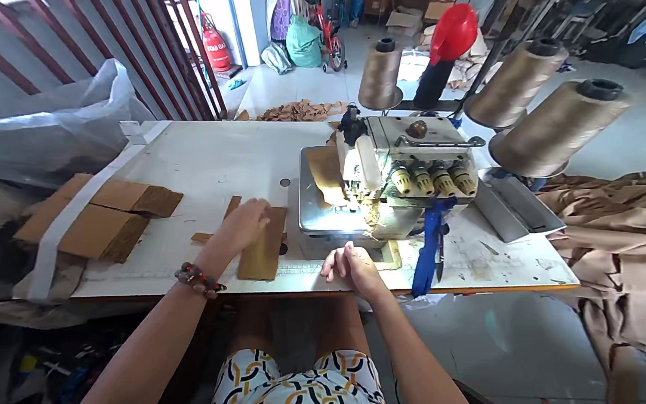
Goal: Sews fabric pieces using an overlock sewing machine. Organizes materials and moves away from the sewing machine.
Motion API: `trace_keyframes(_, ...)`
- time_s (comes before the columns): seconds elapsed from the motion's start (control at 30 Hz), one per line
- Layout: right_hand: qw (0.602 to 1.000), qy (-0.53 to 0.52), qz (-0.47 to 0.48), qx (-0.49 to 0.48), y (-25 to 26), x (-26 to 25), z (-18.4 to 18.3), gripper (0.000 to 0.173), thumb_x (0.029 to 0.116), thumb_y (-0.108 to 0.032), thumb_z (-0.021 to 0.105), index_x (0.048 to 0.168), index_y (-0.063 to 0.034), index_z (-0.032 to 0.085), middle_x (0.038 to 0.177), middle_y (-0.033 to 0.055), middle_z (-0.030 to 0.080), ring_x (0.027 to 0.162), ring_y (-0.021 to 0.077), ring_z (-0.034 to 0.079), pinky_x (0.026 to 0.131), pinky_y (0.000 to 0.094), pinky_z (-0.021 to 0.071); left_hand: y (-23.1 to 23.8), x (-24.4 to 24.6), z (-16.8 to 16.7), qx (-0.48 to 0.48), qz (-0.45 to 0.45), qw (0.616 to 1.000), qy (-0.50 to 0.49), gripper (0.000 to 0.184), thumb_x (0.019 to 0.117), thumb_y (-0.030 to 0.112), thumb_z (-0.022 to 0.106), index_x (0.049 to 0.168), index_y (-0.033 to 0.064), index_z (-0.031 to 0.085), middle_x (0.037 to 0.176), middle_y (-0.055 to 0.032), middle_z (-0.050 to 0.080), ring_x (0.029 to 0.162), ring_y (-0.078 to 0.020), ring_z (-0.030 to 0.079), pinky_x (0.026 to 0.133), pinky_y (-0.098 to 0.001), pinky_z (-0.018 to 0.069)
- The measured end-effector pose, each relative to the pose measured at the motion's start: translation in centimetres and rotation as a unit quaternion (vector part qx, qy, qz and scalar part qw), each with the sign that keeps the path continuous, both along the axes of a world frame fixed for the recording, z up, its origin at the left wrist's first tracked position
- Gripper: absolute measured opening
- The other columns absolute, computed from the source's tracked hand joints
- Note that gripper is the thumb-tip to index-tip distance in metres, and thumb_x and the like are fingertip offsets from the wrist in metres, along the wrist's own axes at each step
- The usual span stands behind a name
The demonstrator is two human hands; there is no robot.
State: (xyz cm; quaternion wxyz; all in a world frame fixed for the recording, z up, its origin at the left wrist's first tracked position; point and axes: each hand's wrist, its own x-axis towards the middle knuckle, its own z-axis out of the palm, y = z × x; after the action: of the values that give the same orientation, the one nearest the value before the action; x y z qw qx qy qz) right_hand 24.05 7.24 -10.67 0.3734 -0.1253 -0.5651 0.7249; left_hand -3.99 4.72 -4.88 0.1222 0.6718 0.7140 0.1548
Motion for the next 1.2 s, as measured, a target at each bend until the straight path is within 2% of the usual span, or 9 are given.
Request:
trace_keyframes(0.07,1.0,-0.007,-0.003,0.007,0.0,-0.2,-0.1,0.06,0.11,-0.029,0.018,0.065,-0.0172,0.056,0.077,-0.0005,0.074,0.073,0.0119,0.073,0.073,0.0294,0.061,-0.3,-0.7,-2.2,0.006,-0.001,0.999,0.033,0.017,0.1033,0.011,0.059,0.112,-0.0016,0.066,0.108,-0.0238,0.065,0.103,-0.0446,0.064,0.09,-0.064,0.0497)
trace_keyframes(0.3,0.997,-0.048,-0.05,-0.017,-0.3,-0.2,0.6,0.043,0.106,-0.015,0.029,0.085,-0.0079,0.066,0.091,0.0019,0.075,0.083,0.01,0.071,0.078,0.0273,0.0595,-1.1,-0.5,-3.5,0.222,-0.015,0.975,-0.012,0.019,0.1031,0.009,0.052,0.104,-0.0048,0.065,0.109,-0.0243,0.063,0.107,-0.0436,0.062,0.094,-0.0645,0.0449)
trace_keyframes(0.37,0.996,-0.074,-0.053,0.015,-0.7,-0.4,1.0,0.043,0.1073,-0.031,0.038,0.111,0.0031,0.064,0.112,0.0086,0.072,0.101,0.0141,0.07,0.092,0.0319,0.0581,-1.6,1.2,-2.1,0.305,-0.05,0.951,-0.028,0.02,0.1005,0.01,0.046,0.1,-0.0057,0.06,0.114,-0.0245,0.064,0.113,-0.0417,0.061,0.1,-0.061,0.0445)
trace_keyframes(0.43,0.994,-0.09,-0.036,0.04,-1.4,-0.8,1.4,0.089,0.099,-0.068,0.04,0.136,0.012,0.049,0.137,0.0168,0.061,0.126,0.0188,0.06,0.109,0.0361,0.0493,-2.2,4.3,0.1,0.334,-0.117,0.935,-0.014,0.02,0.0993,0.013,0.046,0.095,-0.0023,0.059,0.116,-0.0212,0.066,0.117,-0.037,0.063,0.108,-0.0602,0.0409)
trace_keyframes(0.5,0.995,-0.099,-0.025,-0.001,-2.6,-1.0,1.9,0.109,0.0926,-0.079,0.039,0.147,0.0147,0.033,0.148,0.0174,0.05,0.135,0.014,0.051,0.115,0.0318,0.0426,-2.5,7.7,1.4,0.326,-0.178,0.928,0.021,0.021,0.0992,0.014,0.05,0.097,-0.0003,0.066,0.114,-0.0172,0.07,0.116,-0.0327,0.066,0.112,-0.0646,0.0358)
trace_keyframes(0.67,0.985,-0.069,-0.085,-0.132,-3.4,-0.5,2.2,0.024,0.1053,-0.017,0.043,0.114,0.0,0.057,0.096,0.0013,0.073,0.091,0.0082,0.071,0.086,0.0309,0.06,-1.5,10.9,0.8,0.316,-0.2,0.926,0.059,0.023,0.1006,0.019,0.057,0.111,0.008,0.076,0.103,-0.0079,0.074,0.105,-0.0288,0.071,0.108,-0.0733,0.0345)
trace_keyframes(1.0,0.978,-0.102,-0.124,-0.132,-1.7,0.4,3.7,0.023,0.1065,-0.014,0.04,0.107,-0.0021,0.059,0.085,0.001,0.072,0.079,0.0076,0.072,0.076,0.0279,0.0611,-0.7,12.7,2.5,0.227,-0.16,0.957,0.08,0.033,0.1022,0.028,0.055,0.126,0.0132,0.073,0.123,-0.0076,0.072,0.122,-0.0346,0.065,0.108,-0.0813,0.0232)
trace_keyframes(1.1,0.984,-0.073,-0.105,-0.12,-1.0,0.3,3.6,0.024,0.1062,-0.015,0.039,0.106,-0.0027,0.06,0.086,0.0012,0.072,0.078,0.0082,0.071,0.074,0.0273,0.0608,-1.1,12.5,3.1,0.253,-0.18,0.946,0.088,0.024,0.1011,0.021,0.06,0.115,0.0108,0.077,0.107,-0.0089,0.075,0.107,-0.0325,0.071,0.107,-0.0797,0.0289)
trace_keyframes(1.2,0.99,-0.047,-0.063,-0.116,-0.5,0.3,3.6,0.029,0.1069,-0.017,0.033,0.102,-0.0039,0.059,0.075,0.0013,0.071,0.061,0.0078,0.068,0.058,0.0225,0.0582,-1.4,12.4,3.4,0.256,-0.185,0.945,0.088,0.021,0.1007,0.019,0.061,0.109,0.0109,0.078,0.095,-0.0078,0.074,0.094,-0.0288,0.073,0.108,-0.0762,0.0331)
